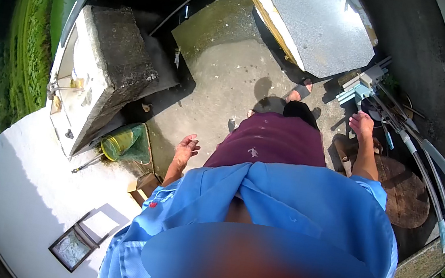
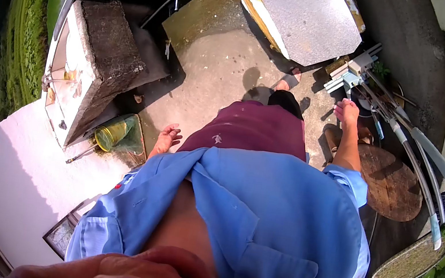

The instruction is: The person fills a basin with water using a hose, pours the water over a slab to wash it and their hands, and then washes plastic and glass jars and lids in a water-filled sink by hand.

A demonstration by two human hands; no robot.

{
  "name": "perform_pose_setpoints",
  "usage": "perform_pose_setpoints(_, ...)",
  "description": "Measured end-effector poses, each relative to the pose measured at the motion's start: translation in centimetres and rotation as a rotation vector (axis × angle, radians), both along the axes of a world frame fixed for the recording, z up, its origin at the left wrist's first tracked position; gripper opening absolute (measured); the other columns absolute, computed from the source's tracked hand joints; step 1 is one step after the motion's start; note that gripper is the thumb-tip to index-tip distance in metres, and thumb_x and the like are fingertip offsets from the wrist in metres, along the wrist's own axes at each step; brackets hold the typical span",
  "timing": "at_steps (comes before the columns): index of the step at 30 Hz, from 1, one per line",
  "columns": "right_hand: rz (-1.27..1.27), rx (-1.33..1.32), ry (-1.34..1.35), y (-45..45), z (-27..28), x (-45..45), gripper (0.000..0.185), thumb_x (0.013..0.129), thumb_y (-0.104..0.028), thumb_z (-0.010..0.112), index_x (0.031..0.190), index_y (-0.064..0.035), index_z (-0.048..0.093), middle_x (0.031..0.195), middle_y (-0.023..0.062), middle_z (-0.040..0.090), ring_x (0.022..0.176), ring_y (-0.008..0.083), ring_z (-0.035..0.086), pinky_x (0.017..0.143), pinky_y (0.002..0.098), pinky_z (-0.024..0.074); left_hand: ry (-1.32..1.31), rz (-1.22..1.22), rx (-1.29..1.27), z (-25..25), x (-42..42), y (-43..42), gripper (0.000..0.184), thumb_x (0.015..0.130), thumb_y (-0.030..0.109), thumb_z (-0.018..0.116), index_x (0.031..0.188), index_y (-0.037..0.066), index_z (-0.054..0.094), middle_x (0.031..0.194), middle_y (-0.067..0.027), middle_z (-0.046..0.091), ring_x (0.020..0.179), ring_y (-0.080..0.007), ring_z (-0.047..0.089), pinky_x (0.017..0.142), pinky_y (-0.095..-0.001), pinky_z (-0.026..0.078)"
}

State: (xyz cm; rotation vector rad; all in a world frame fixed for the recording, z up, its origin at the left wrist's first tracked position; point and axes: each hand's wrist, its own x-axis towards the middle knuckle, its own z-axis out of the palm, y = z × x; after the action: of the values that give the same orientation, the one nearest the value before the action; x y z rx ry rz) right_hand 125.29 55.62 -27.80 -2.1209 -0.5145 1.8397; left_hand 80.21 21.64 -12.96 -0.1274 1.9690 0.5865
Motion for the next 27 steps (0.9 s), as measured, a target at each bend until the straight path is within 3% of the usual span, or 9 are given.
perform_pose_setpoints(6,0.291,0.083,0.016,-1.8,0.1,-2.0,0.022,0.079,-0.023,0.048,0.095,-0.0072,0.048,0.084,0.0085,0.055,0.068,0.0194,0.057,0.058,0.0305,0.0491,0.03,0.197,0.077,-3.2,1.4,-7.5,0.03,0.078,0.013,0.048,0.108,0.009,0.045,0.084,-0.0026,0.054,0.067,-0.0136,0.055,0.055,-0.0237,0.044)
perform_pose_setpoints(7,0.302,0.115,-0.001,-2.2,3.7,-4.5,0.022,0.079,-0.023,0.048,0.094,-0.007,0.048,0.082,0.0073,0.055,0.067,0.0184,0.057,0.057,0.0301,0.049,0.052,0.273,0.104,-4.4,1.7,-9.1,0.03,0.078,0.013,0.048,0.108,0.009,0.045,0.084,-0.0026,0.054,0.067,-0.0136,0.055,0.055,-0.0237,0.044)
perform_pose_setpoints(11,0.386,0.16,0.07,-2.9,4.9,-7.8,0.019,0.081,-0.023,0.048,0.091,-0.0073,0.048,0.074,0.0039,0.054,0.065,0.0181,0.057,0.054,0.0288,0.0477,0.005,0.276,0.139,-6.7,3.3,-13.8,0.03,0.075,0.014,0.048,0.105,0.008,0.048,0.081,-0.0039,0.054,0.064,-0.0137,0.053,0.052,-0.024,0.043)
perform_pose_setpoints(13,0.439,0.129,0.065,-3.0,4.5,-9.2,0.024,0.08,-0.023,0.049,0.096,-0.0065,0.046,0.081,0.0066,0.054,0.069,0.0198,0.057,0.056,0.0299,0.0476,0.057,0.35,0.144,-7.8,3.9,-16.3,0.03,0.075,0.013,0.048,0.104,0.007,0.049,0.079,-0.0043,0.053,0.063,-0.0136,0.052,0.05,-0.0238,0.043)
perform_pose_setpoints(15,0.444,0.099,0.127,-2.9,3.7,-10.7,0.029,0.08,-0.021,0.049,0.103,-0.0045,0.043,0.086,0.0103,0.053,0.075,0.0246,0.056,0.061,0.035,0.0475,0.032,0.359,0.163,-8.6,4.4,-18.6,0.035,0.076,0.018,0.048,0.109,0.008,0.046,0.089,-0.0048,0.054,0.069,-0.0144,0.054,0.057,-0.0262,0.045)
perform_pose_setpoints(17,0.47,0.107,0.145,-2.3,3.1,-12.7,0.03,0.08,-0.02,0.049,0.104,-0.0041,0.042,0.088,0.0114,0.053,0.078,0.027,0.055,0.065,0.037,0.0472,0.064,0.458,0.21,-9.9,5.3,-21.1,0.034,0.075,0.018,0.049,0.108,0.008,0.047,0.084,-0.0043,0.054,0.069,-0.0138,0.054,0.057,-0.0259,0.045)
perform_pose_setpoints(19,0.474,0.127,0.122,-2.5,4.2,-16.1,0.027,0.081,-0.019,0.046,0.103,-0.0032,0.043,0.086,0.0104,0.052,0.082,0.0276,0.055,0.067,0.0361,0.0469,0.089,0.476,0.218,-10.9,6.4,-23.6,0.033,0.075,0.018,0.048,0.107,0.009,0.047,0.08,-0.0036,0.054,0.069,-0.0133,0.054,0.057,-0.0263,0.045)
perform_pose_setpoints(22,0.573,0.183,0.143,-2.6,6.3,-21.8,0.025,0.081,-0.018,0.045,0.101,-0.0036,0.043,0.082,0.0079,0.052,0.076,0.0236,0.055,0.066,0.0344,0.0467,0.113,0.596,0.181,-11.9,9.2,-26.3,0.031,0.076,0.017,0.047,0.106,0.009,0.048,0.078,-0.003,0.054,0.068,-0.0133,0.054,0.057,-0.027,0.045)
perform_pose_setpoints(27,0.566,0.141,0.408,-2.5,8.1,-32.0,0.023,0.08,-0.016,0.049,0.099,-0.0032,0.046,0.08,0.008,0.054,0.075,0.0218,0.054,0.066,0.0328,0.0466,0.002,0.834,0.157,-11.2,13.7,-27.1,0.033,0.075,0.018,0.048,0.106,0.008,0.048,0.079,-0.0053,0.053,0.061,-0.0152,0.054,0.053,-0.0265,0.045)
